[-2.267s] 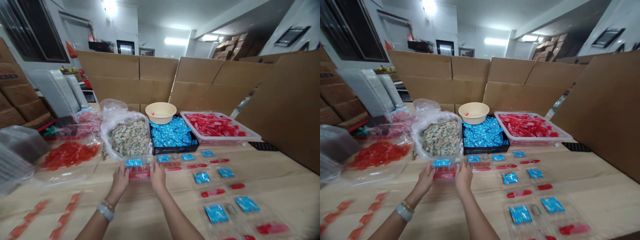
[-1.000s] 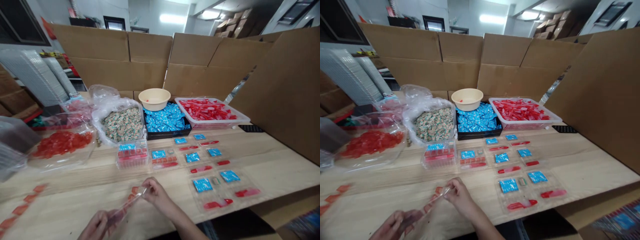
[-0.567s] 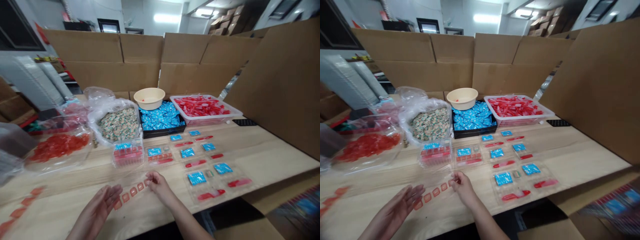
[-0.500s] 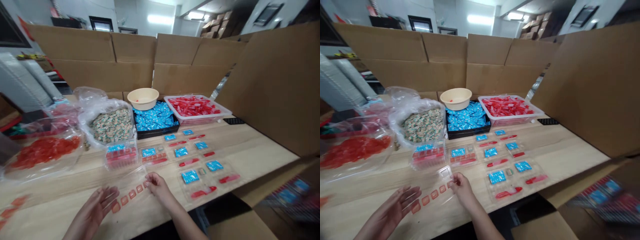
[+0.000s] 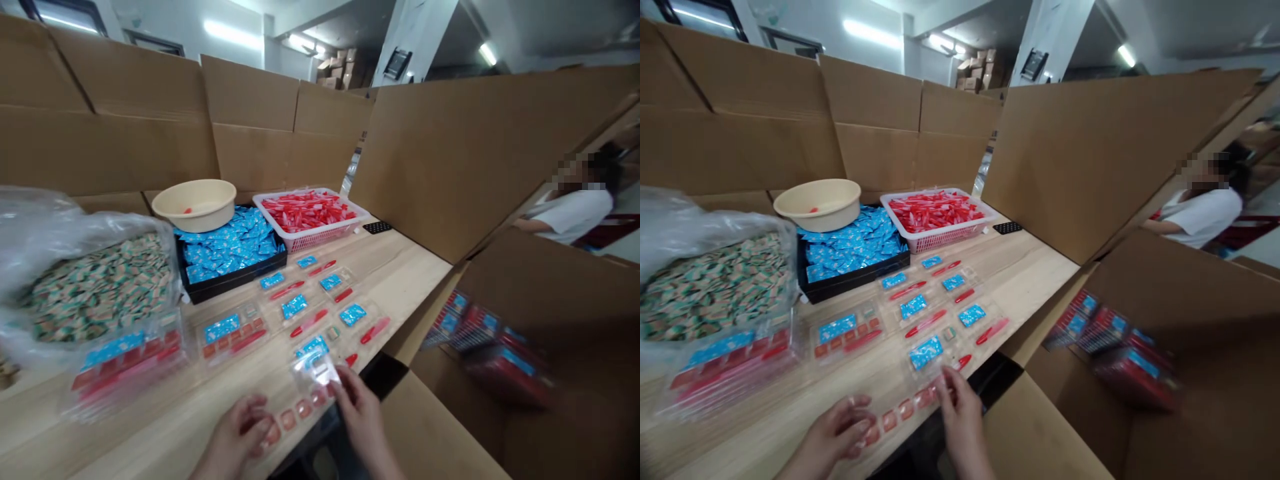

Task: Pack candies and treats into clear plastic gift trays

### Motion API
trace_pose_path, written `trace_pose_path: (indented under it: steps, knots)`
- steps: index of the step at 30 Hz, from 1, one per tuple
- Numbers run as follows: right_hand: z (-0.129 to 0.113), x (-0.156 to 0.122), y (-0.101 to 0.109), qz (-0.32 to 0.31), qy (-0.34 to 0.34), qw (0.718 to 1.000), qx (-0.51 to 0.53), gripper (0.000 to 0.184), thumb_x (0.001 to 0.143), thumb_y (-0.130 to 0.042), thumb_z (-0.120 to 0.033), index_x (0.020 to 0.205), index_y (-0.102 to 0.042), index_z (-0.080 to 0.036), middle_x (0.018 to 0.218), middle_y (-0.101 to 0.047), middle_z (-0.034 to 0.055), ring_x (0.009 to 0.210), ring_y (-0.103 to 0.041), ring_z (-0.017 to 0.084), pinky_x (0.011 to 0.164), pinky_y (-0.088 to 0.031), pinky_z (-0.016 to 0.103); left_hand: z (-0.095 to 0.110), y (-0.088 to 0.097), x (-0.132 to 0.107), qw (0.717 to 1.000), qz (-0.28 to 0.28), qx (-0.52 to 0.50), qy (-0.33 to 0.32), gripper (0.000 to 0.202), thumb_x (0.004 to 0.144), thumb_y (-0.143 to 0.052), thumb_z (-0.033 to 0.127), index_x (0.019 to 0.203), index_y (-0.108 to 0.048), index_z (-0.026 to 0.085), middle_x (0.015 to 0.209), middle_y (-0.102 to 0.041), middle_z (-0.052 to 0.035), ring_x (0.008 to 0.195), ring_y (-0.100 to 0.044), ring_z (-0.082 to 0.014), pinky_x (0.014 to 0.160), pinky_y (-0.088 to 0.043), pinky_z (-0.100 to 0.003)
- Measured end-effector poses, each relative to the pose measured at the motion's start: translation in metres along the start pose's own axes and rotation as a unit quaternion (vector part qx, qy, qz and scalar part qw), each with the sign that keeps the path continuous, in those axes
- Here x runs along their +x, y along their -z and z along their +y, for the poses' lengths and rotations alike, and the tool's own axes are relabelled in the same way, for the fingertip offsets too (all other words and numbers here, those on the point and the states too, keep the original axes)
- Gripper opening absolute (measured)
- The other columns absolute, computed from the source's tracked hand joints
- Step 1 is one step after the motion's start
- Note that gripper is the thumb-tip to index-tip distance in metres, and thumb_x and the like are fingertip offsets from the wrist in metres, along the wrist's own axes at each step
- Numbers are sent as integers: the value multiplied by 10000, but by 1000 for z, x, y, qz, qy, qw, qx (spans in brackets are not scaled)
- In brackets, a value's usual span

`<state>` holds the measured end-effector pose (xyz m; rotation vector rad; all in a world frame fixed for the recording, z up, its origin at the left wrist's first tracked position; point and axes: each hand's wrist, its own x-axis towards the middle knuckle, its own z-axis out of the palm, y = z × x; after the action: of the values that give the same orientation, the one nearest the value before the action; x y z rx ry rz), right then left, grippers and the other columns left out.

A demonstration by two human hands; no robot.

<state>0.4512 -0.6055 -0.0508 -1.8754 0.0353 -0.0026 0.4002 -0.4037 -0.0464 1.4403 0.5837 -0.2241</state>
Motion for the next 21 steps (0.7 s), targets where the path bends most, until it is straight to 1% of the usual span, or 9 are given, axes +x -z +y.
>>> trace_pose_path:
  steps: [2, 4, 7, 9, 11, 13, 15, 18, 21]
  knots:
    - [0, 19, 26, 60, 17, 992, -105, 344, 755, -452, -379, 962, -584, -137, 972, -613, 123, 880, -564, 230, 786, -422, 328, 12, -36, 16, 999, -33, 10, -22, 413, 497, -665, 352, 834, -518, 163, 654, -545, 10, 537, -538, -131, 458, -426, -229]
    - [-2, 40, 40, 93, 23, 971, -218, 352, 779, -398, -335, 991, -578, -120, 1008, -596, 141, 911, -551, 245, 801, -406, 351, 22, -65, 33, 999, -33, 23, -31, 375, 527, -629, 282, 850, -483, 161, 608, -470, 50, 469, -499, -102, 431, -421, -221]
    - [-7, 66, 42, 75, 14, 936, -344, 323, 786, -364, -253, 971, -597, -126, 952, -607, 148, 875, -557, 257, 753, -407, 357, 29, -86, 54, 998, 13, 43, -46, 387, 573, -578, 205, 922, -413, 169, 580, -386, 87, 415, -456, -80, 388, -403, -203]
    - [-6, 73, 37, 62, 25, 925, -374, 283, 774, -383, -224, 895, -627, -147, 868, -621, 139, 844, -558, 256, 739, -399, 346, 27, -86, 62, 997, 29, 58, -45, 419, 594, -563, 194, 970, -378, 176, 594, -385, 87, 400, -445, -81, 359, -380, -198]
    - [-2, 73, 32, 66, 43, 923, -377, 250, 762, -406, -217, 822, -643, -166, 819, -621, 130, 840, -549, 253, 743, -388, 335, 24, -78, 65, 995, 25, 85, -45, 358, 610, -551, 200, 939, -408, 181, 597, -404, 75, 401, -442, -89, 354, -365, -204]
    - [4, 69, 28, 64, 38, 929, -363, 245, 761, -410, -229, 809, -645, -180, 813, -617, 122, 810, -552, 244, 726, -390, 324, 21, -67, 64, 989, 19, 125, -79, 219, 612, -550, 199, 818, -480, 177, 596, -445, 46, 476, -482, -120, 429, -406, -233]
    - [10, 65, 25, 46, 19, 944, -325, 262, 766, -400, -253, 847, -641, -189, 820, -615, 110, 772, -563, 228, 711, -401, 315, 19, -57, 61, 977, 28, 157, -140, 150, 600, -570, 203, 741, -533, 171, 655, -513, -7, 628, -531, -175, 591, -446, -287]
    - [20, 61, 22, 28, 4, 974, -224, 282, 750, -420, -294, 903, -634, -192, 863, -625, 95, 817, -570, 222, 767, -408, 317, 14, -49, 54, 971, 56, 141, -185, 317, 585, -600, 238, 886, -560, 147, 895, -558, -98, 876, -523, -252, 809, -395, -353]
    - [31, 56, 18, 11, -11, 996, -89, 317, 706, -495, -349, 945, -623, -185, 963, -625, 91, 916, -555, 229, 835, -401, 330, 1, -43, 47, 985, 58, 52, -155, 467, 612, -584, 279, 1042, -469, 138, 952, -546, -106, 868, -542, -239, 801, -410, -352]
